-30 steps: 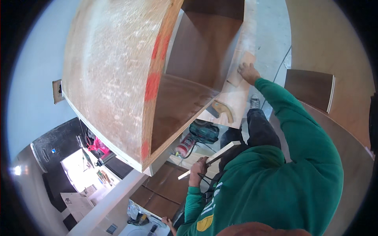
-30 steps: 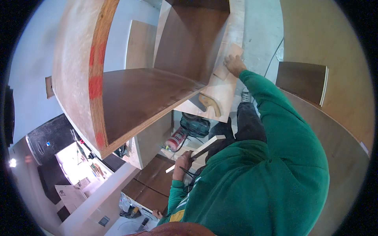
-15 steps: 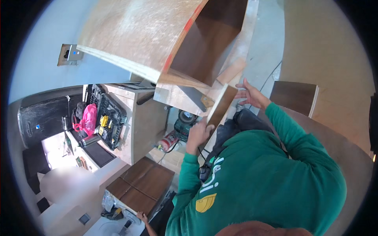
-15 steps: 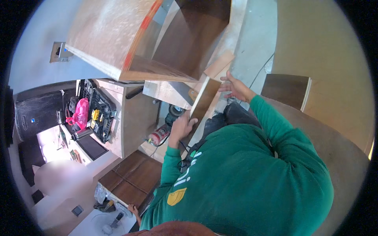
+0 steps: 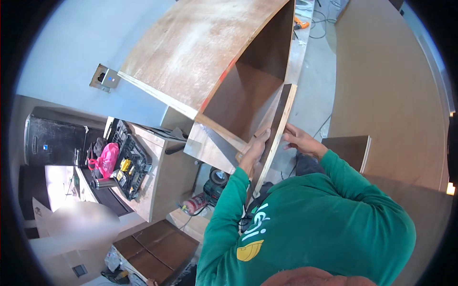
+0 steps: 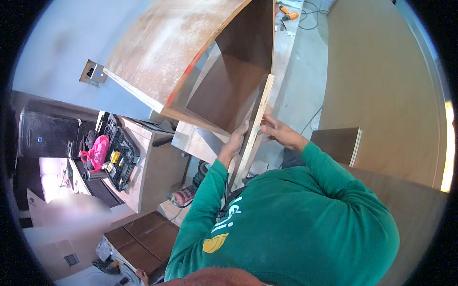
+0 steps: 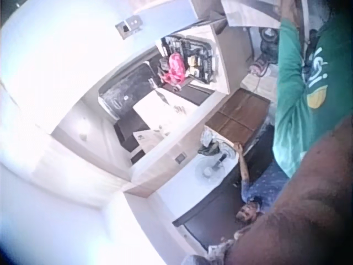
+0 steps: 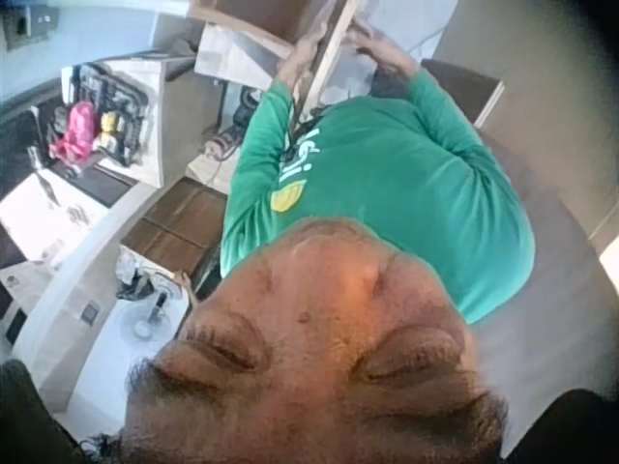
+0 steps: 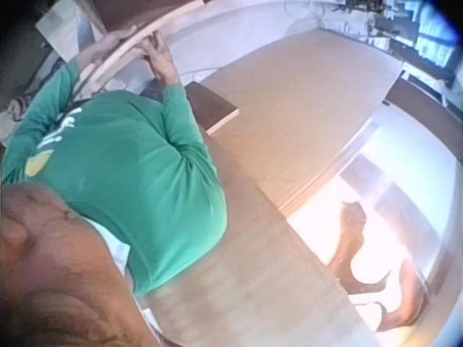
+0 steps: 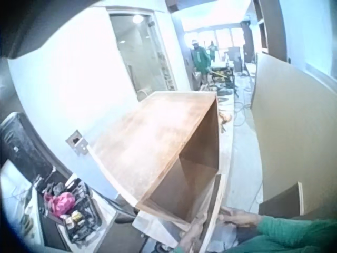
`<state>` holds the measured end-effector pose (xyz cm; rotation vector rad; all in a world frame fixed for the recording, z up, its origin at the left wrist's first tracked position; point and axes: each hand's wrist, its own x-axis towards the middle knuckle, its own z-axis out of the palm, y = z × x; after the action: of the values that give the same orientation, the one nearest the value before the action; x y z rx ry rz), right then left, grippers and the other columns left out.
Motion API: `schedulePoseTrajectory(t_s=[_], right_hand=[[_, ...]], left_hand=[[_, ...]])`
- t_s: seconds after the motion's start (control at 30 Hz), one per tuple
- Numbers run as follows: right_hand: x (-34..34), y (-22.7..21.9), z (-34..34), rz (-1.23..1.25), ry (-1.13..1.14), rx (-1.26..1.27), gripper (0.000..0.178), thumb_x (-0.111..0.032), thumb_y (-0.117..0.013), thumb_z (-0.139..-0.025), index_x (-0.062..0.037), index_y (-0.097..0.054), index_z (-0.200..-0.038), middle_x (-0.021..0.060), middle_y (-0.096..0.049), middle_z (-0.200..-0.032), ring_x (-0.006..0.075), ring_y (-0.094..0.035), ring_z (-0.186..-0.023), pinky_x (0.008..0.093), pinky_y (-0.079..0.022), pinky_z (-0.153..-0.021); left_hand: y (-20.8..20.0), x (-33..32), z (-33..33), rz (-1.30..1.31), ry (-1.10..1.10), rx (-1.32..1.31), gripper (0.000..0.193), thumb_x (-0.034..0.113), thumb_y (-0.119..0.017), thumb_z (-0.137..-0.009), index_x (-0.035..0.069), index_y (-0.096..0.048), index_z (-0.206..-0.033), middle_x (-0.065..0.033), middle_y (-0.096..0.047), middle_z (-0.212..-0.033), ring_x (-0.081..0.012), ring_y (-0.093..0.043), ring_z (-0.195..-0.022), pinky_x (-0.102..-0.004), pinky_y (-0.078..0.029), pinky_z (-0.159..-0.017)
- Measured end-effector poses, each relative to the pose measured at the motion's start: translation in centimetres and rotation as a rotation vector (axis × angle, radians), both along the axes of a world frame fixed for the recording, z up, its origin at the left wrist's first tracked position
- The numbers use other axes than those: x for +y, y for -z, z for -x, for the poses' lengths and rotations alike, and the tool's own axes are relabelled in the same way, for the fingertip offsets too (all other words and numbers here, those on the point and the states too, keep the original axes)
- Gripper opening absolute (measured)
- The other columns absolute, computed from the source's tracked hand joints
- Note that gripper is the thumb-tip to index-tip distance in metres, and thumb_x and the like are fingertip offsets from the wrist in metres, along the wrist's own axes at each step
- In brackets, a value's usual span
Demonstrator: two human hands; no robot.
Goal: The person fits wooden panels together to form a cabinet frame, uses a saw to trim a piece of wood, and secures the wooden panels with a drill and screws.
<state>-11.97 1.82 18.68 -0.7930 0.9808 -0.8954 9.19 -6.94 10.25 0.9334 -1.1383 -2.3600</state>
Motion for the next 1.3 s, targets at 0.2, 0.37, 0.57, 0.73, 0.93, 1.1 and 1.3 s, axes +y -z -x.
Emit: schedulePoseTrajectory(t_s=[0.2,0.37,0.57,0.73,0.93,1.1,1.3], right_hand=[[-7.6,4.3,6.7,-0.043,-0.025,-0.237,0.062,-0.050,-0.066,-0.100,-0.0121,-0.049,-0.146,0.0003,-0.057,-0.136,0.0177,-0.054,-0.126,0.0387,-0.047,-0.095],[-13.0,4.8,8.7,-0.190,-0.006,-0.634,0.047,-0.042,-0.059,-0.105,-0.0140,-0.048,-0.141,0.0047,-0.060,-0.137,0.0258,-0.060,-0.126,0.0523,-0.048,-0.104],[-19.7,3.9,9.6,-0.120,0.111,-0.913,0.044,-0.039,-0.051,-0.108,-0.0143,-0.045,-0.144,0.0057,-0.054,-0.146,0.0269,-0.054,-0.135,0.0557,-0.041,-0.114],[-23.8,1.3,9.6,-0.100,0.247,-1.077,0.044,-0.037,-0.048,-0.109,-0.0132,-0.044,-0.146,0.0083,-0.051,-0.151,0.0306,-0.049,-0.141,0.0579,-0.035,-0.119],[-23.9,-1.3,7.5,-0.068,0.296,-1.114,0.046,-0.038,-0.050,-0.108,-0.0112,-0.045,-0.145,0.0111,-0.050,-0.152,0.0330,-0.047,-0.141,0.0592,-0.033,-0.120],[-24.6,-1.9,9.5,0.022,0.262,-1.096,0.052,-0.040,-0.056,-0.105,-0.0062,-0.048,-0.144,0.0146,-0.051,-0.151,0.0355,-0.046,-0.140,0.0589,-0.031,-0.121],[-25.5,-1.3,10.2,-0.020,0.209,-1.165,0.053,-0.037,-0.059,-0.102,-0.0061,-0.050,-0.144,0.0156,-0.051,-0.151,0.0356,-0.040,-0.144,0.0607,-0.025,-0.124]], left_hand=[[-5.0,-3.6,7.3,-0.261,-0.023,0.091,0.036,0.044,-0.050,-0.108,0.010,-0.058,-0.109,0.0006,-0.051,-0.075,-0.0097,-0.047,-0.054,-0.0252,-0.039,-0.048],[-6.6,-2.8,8.0,-0.090,-0.141,-0.172,0.048,0.049,-0.050,-0.107,0.005,-0.060,-0.122,-0.0056,-0.065,-0.087,-0.0172,-0.064,-0.067,-0.0301,-0.053,-0.059],[-9.6,2.1,0.5,0.232,-0.125,-0.427,0.067,0.049,-0.061,-0.101,-0.002,-0.050,-0.144,-0.0122,-0.054,-0.142,-0.0183,-0.055,-0.126,-0.0333,-0.043,-0.108],[-9.8,10.0,-3.6,0.069,-0.501,0.033,0.110,0.051,-0.091,-0.072,0.006,-0.035,-0.155,-0.0171,-0.050,-0.146,-0.0343,-0.053,-0.135,-0.0491,-0.043,-0.115],[-9.4,9.6,4.7,0.304,-0.987,0.155,0.090,0.047,-0.078,-0.090,0.003,-0.032,-0.153,-0.0192,-0.045,-0.150,-0.0428,-0.047,-0.141,-0.0521,-0.040,-0.119],[-11.2,4.4,6.6,0.500,-1.072,0.267,0.070,0.048,-0.063,-0.100,-0.003,-0.041,-0.142,-0.0175,-0.054,-0.136,-0.0447,-0.048,-0.141,-0.0500,-0.041,-0.120],[-12.6,2.4,5.6,0.378,-1.070,0.380,0.078,0.057,-0.057,-0.099,-0.004,-0.040,-0.143,-0.0206,-0.055,-0.138,-0.0416,-0.052,-0.137,-0.0492,-0.044,-0.117]])
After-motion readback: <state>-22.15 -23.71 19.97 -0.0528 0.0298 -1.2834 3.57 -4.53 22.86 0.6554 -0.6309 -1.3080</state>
